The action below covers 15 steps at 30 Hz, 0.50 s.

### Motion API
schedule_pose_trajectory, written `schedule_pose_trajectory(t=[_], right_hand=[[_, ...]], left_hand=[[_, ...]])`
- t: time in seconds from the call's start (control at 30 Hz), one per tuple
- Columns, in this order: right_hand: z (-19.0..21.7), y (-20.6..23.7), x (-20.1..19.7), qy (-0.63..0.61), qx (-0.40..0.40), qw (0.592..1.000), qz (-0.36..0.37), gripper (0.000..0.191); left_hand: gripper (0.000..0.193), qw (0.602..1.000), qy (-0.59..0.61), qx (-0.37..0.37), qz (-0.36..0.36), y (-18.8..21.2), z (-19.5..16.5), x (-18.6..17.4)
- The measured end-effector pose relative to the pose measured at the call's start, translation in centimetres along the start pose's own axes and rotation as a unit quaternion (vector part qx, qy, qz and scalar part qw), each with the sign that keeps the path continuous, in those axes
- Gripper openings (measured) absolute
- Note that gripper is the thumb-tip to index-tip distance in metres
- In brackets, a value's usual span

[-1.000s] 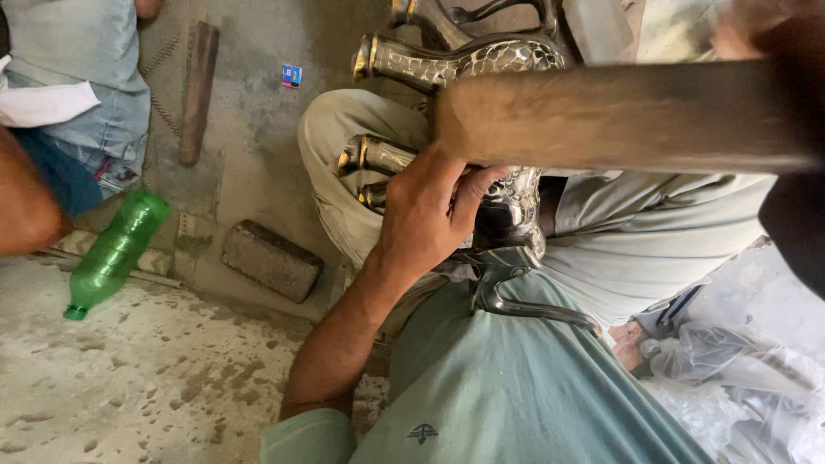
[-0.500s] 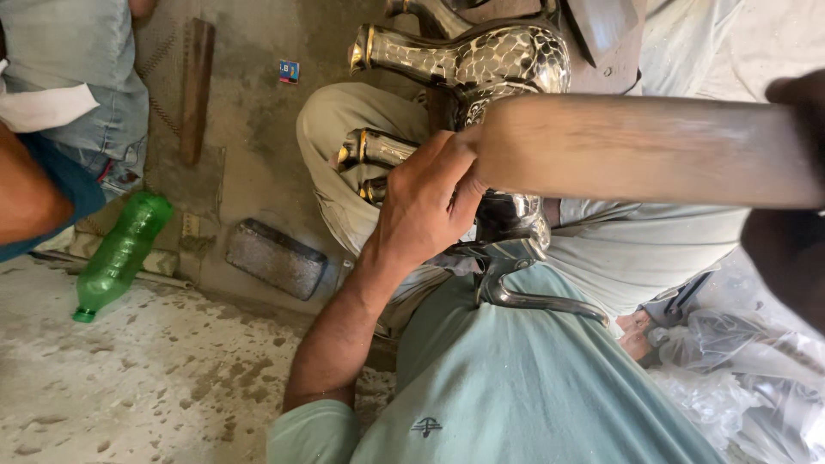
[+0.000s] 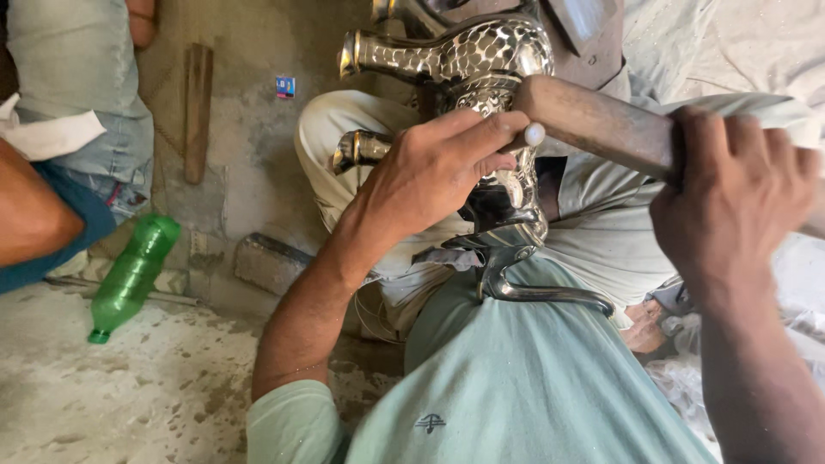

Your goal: The person holds a silver-colored metal pitcher on their lap and repeatedly strikes it with a wooden mallet to create a textured pattern. They rotate the pitcher to work on different areas while maintaining a steady rhythm.

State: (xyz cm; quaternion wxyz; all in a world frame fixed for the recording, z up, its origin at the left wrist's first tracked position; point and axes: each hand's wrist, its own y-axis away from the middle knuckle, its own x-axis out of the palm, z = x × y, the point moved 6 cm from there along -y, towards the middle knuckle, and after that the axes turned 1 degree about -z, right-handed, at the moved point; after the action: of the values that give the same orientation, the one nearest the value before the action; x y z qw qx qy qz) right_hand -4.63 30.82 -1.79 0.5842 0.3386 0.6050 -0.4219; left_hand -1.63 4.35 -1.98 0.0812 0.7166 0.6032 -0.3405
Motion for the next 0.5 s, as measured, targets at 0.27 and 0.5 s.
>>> schedule_pose_trajectory(t=[0.27, 0.5], right_hand=[[-0.5, -0.8, -0.9, -0.209, 0.057, 0.976, -0.006, 0.029], [2.2, -1.1, -5.6, -0.166, 0.031, 0.978, -0.121, 0.030]], left_hand=[[0.036, 0.997, -0.052, 0.027, 0.046, -0.4, 0.1, -0.6], [0.033, 0.995, -0.056, 0.021, 0.081, -0.5, 0.5, -0.6]])
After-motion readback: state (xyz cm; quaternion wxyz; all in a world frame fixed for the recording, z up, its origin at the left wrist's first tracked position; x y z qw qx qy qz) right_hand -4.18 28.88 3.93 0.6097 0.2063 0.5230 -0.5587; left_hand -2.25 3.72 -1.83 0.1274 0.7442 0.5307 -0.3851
